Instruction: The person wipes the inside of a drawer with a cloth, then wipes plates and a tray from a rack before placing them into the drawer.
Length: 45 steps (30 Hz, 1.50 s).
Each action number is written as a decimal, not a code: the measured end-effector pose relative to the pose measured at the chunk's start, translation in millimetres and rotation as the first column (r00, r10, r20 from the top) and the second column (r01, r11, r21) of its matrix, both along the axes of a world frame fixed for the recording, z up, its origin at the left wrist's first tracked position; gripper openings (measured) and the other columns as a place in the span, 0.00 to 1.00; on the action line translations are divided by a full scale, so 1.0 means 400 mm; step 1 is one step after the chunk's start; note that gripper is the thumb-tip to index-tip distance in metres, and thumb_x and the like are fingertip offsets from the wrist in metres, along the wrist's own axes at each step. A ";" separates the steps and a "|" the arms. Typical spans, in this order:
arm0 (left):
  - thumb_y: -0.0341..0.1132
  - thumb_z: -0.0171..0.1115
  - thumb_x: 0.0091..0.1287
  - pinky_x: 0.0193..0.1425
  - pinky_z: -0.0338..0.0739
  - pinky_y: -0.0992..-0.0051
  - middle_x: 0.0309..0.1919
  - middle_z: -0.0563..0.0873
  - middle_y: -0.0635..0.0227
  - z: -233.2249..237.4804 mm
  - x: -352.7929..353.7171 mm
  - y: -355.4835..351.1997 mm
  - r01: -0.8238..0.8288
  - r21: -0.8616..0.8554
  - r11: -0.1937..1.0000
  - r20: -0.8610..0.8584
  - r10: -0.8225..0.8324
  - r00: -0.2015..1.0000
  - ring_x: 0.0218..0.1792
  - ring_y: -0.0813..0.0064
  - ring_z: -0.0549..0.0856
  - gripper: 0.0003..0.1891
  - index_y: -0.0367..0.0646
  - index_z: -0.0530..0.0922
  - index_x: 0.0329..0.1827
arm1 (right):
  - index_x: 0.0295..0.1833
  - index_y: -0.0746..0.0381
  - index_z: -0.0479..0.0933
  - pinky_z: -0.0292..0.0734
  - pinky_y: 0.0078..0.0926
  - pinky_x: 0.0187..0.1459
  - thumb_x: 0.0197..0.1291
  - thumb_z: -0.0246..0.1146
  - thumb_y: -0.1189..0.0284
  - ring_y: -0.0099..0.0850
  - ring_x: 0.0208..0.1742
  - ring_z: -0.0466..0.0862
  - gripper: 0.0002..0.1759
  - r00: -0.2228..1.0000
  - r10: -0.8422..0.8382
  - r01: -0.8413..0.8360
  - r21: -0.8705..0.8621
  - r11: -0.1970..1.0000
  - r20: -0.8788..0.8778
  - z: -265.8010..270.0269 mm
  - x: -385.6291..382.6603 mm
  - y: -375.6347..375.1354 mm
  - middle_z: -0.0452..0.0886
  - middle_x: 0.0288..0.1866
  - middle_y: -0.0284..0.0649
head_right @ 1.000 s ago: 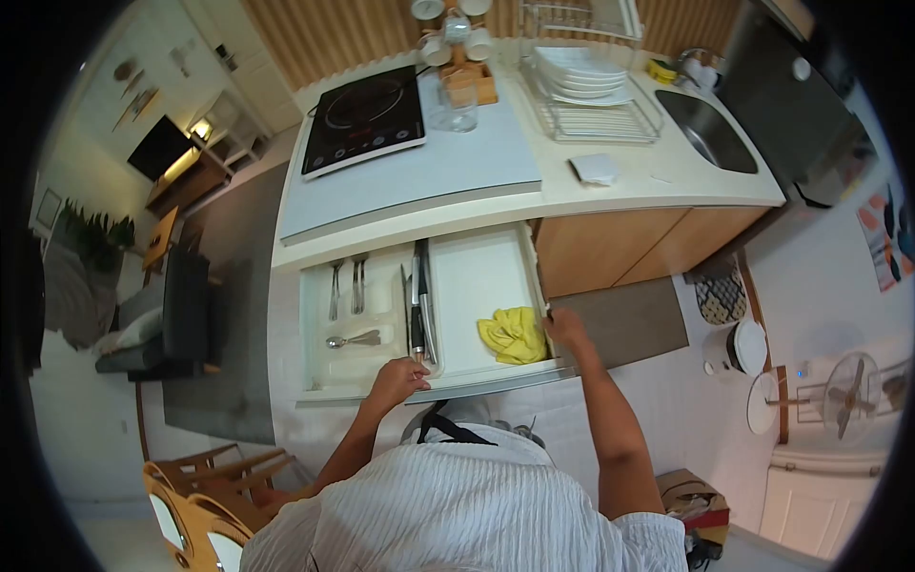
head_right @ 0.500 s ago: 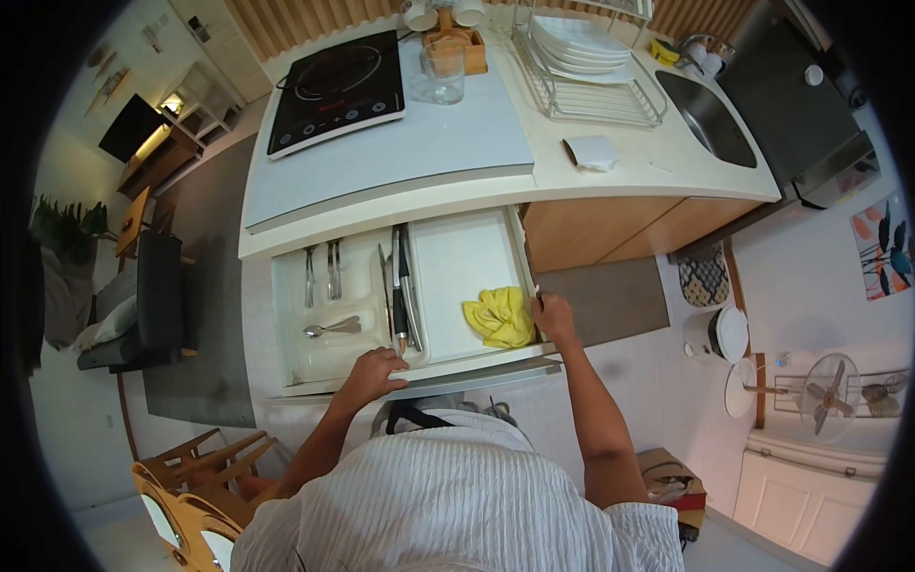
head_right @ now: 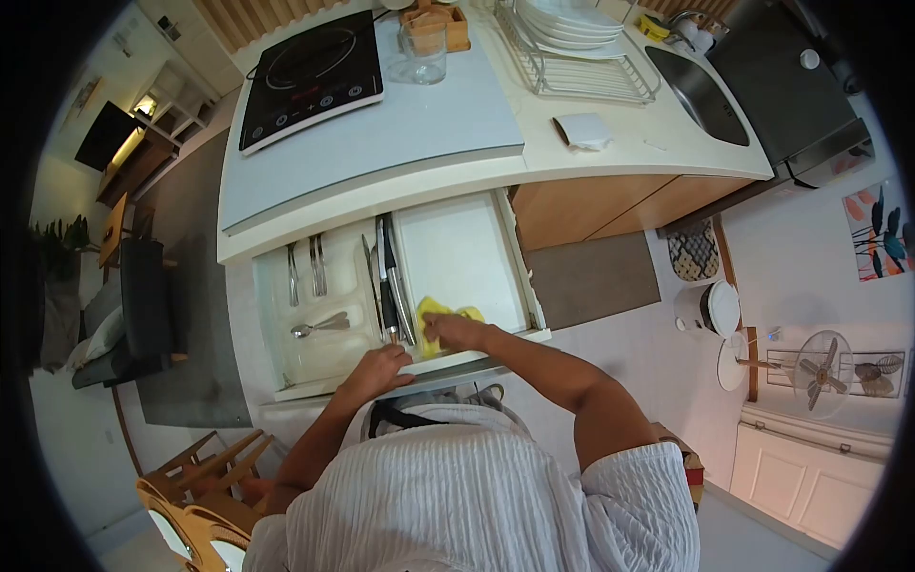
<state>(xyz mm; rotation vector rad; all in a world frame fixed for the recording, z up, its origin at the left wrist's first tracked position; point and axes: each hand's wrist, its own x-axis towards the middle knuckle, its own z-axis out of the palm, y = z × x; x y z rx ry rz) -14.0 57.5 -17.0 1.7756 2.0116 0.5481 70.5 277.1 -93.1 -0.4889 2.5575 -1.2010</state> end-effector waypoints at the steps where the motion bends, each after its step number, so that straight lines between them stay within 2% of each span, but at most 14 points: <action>1: 0.40 0.66 0.52 0.39 0.76 0.67 0.31 0.78 0.62 -0.009 0.002 -0.008 0.010 0.007 1.000 0.003 -0.010 1.000 0.36 0.62 0.80 0.12 0.41 0.77 0.31 | 0.33 0.62 0.76 0.73 0.35 0.45 0.42 0.62 0.81 0.45 0.43 0.78 0.09 0.996 0.019 -0.014 -0.053 0.999 0.089 -0.007 0.003 0.000 0.74 0.43 0.46; 10: 0.40 0.63 0.56 0.33 0.76 0.67 0.26 0.76 0.63 -0.024 -0.024 -0.013 0.125 0.097 0.987 -0.010 -0.124 0.992 0.32 0.63 0.80 0.11 0.41 0.76 0.29 | 0.33 0.64 0.75 0.72 0.36 0.44 0.46 0.61 0.77 0.43 0.43 0.78 0.06 0.953 -0.183 0.103 0.312 0.944 0.239 0.070 0.104 0.241 0.76 0.42 0.46; 12: 0.40 0.63 0.57 0.33 0.76 0.67 0.26 0.76 0.64 -0.027 -0.027 -0.012 0.129 0.125 0.984 -0.014 -0.128 0.992 0.32 0.63 0.80 0.11 0.41 0.76 0.29 | 0.32 0.64 0.72 0.73 0.35 0.40 0.49 0.59 0.78 0.43 0.39 0.77 0.04 0.929 -0.260 0.347 0.377 0.859 -0.264 0.034 0.080 0.234 0.74 0.37 0.47; 17: 0.40 0.63 0.58 0.34 0.76 0.68 0.26 0.76 0.64 -0.021 -0.035 -0.009 0.117 0.120 0.986 0.016 -0.120 0.993 0.32 0.64 0.80 0.10 0.42 0.77 0.30 | 0.35 0.64 0.69 0.68 0.40 0.43 0.62 0.48 0.69 0.47 0.39 0.73 0.10 0.629 -0.773 0.775 0.009 0.632 0.086 -0.008 -0.132 0.289 0.71 0.37 0.51; 19: 0.39 0.63 0.58 0.34 0.75 0.68 0.26 0.76 0.65 -0.025 -0.035 -0.006 0.085 0.136 0.987 0.020 -0.089 0.996 0.31 0.64 0.80 0.10 0.42 0.77 0.31 | 0.43 0.65 0.68 0.67 0.45 0.48 0.57 0.51 0.76 0.53 0.45 0.73 0.08 0.657 -0.528 0.740 0.329 0.587 -0.538 -0.044 -0.166 0.323 0.73 0.39 0.55; 22: 0.38 0.63 0.58 0.35 0.75 0.69 0.27 0.77 0.65 -0.006 -0.040 -0.018 0.027 0.170 0.985 0.068 -0.039 0.997 0.31 0.65 0.80 0.09 0.43 0.77 0.30 | 0.47 0.64 0.66 0.68 0.44 0.44 0.56 0.49 0.80 0.50 0.43 0.74 0.12 0.619 -0.673 0.771 0.151 0.619 -0.403 -0.046 -0.158 0.328 0.74 0.37 0.53; 24: 0.36 0.64 0.56 0.37 0.74 0.69 0.27 0.78 0.66 0.016 -0.080 -0.047 -0.145 0.231 0.962 0.103 0.124 0.987 0.32 0.65 0.79 0.07 0.44 0.78 0.26 | 0.46 0.64 0.67 0.70 0.42 0.41 0.51 0.48 0.85 0.50 0.41 0.76 0.15 0.512 -0.837 0.856 -0.199 0.477 0.192 -0.068 -0.124 0.364 0.74 0.38 0.52; 25: 0.33 0.66 0.54 0.39 0.74 0.69 0.28 0.80 0.65 0.057 -0.114 -0.070 -0.373 0.185 0.909 0.198 0.338 0.920 0.33 0.65 0.80 0.05 0.44 0.79 0.26 | 0.48 0.64 0.67 0.71 0.39 0.41 0.50 0.48 0.87 0.47 0.41 0.77 0.17 0.619 -0.750 0.764 -0.042 0.644 -0.235 0.024 -0.075 0.364 0.75 0.39 0.51; 26: 0.31 0.67 0.53 0.40 0.74 0.67 0.30 0.81 0.65 0.042 -0.154 -0.111 -0.495 0.327 0.805 0.085 0.497 0.864 0.34 0.63 0.80 0.04 0.44 0.79 0.27 | 0.49 0.64 0.70 0.71 0.28 0.48 0.57 0.54 0.82 0.29 0.47 0.76 0.13 0.553 -0.824 0.830 0.001 0.557 -0.122 0.149 -0.025 0.349 0.77 0.45 0.39; 27: 0.30 0.66 0.54 0.41 0.74 0.65 0.30 0.81 0.63 0.073 -0.185 -0.148 -0.688 0.320 0.651 0.147 0.684 0.715 0.35 0.60 0.80 0.03 0.42 0.79 0.28 | 0.50 0.64 0.70 0.73 0.28 0.46 0.58 0.55 0.81 0.31 0.46 0.79 0.13 0.486 -0.874 0.811 -0.372 0.452 -0.004 0.141 0.027 0.373 0.78 0.47 0.43; 30: 0.31 0.61 0.59 0.44 0.71 0.61 0.32 0.78 0.52 0.032 -0.266 -0.305 -0.815 0.443 0.374 -0.328 0.913 0.242 0.39 0.54 0.76 0.08 0.34 0.76 0.36 | 0.48 0.66 0.73 0.74 0.30 0.36 0.63 0.57 0.66 0.35 0.35 0.82 0.15 0.290 -0.951 0.930 0.265 0.255 -0.102 0.262 0.140 0.380 0.81 0.32 0.47; 33: 0.35 0.61 0.60 0.35 0.72 0.57 0.25 0.78 0.49 -0.082 -0.283 -0.460 -0.959 0.033 0.282 -0.214 0.939 0.269 0.29 0.48 0.77 0.12 0.32 0.74 0.30 | 0.38 0.67 0.76 0.73 0.33 0.32 0.60 0.58 0.58 0.37 0.29 0.81 0.20 0.457 -0.885 0.778 0.443 0.445 0.086 0.199 0.209 0.342 0.80 0.27 0.48; 35: 0.36 0.60 0.60 0.33 0.71 0.55 0.24 0.78 0.47 -0.079 -0.273 -0.467 -0.955 0.008 0.297 -0.188 0.938 0.291 0.28 0.45 0.78 0.12 0.34 0.72 0.28 | 0.31 0.67 0.76 0.71 0.36 0.28 0.54 0.62 0.55 0.38 0.25 0.80 0.22 0.606 -0.760 0.676 0.352 0.648 0.236 0.143 0.222 0.320 0.80 0.27 0.49; 45: 0.33 0.60 0.59 0.29 0.68 0.55 0.21 0.76 0.47 -0.077 -0.290 -0.457 -0.958 0.064 0.280 -0.089 0.958 0.273 0.27 0.43 0.76 0.13 0.36 0.69 0.22 | 0.24 0.68 0.70 0.68 0.38 0.25 0.51 0.64 0.63 0.49 0.22 0.75 0.18 0.635 -0.766 0.749 0.322 0.579 -0.101 0.067 0.204 0.328 0.72 0.19 0.52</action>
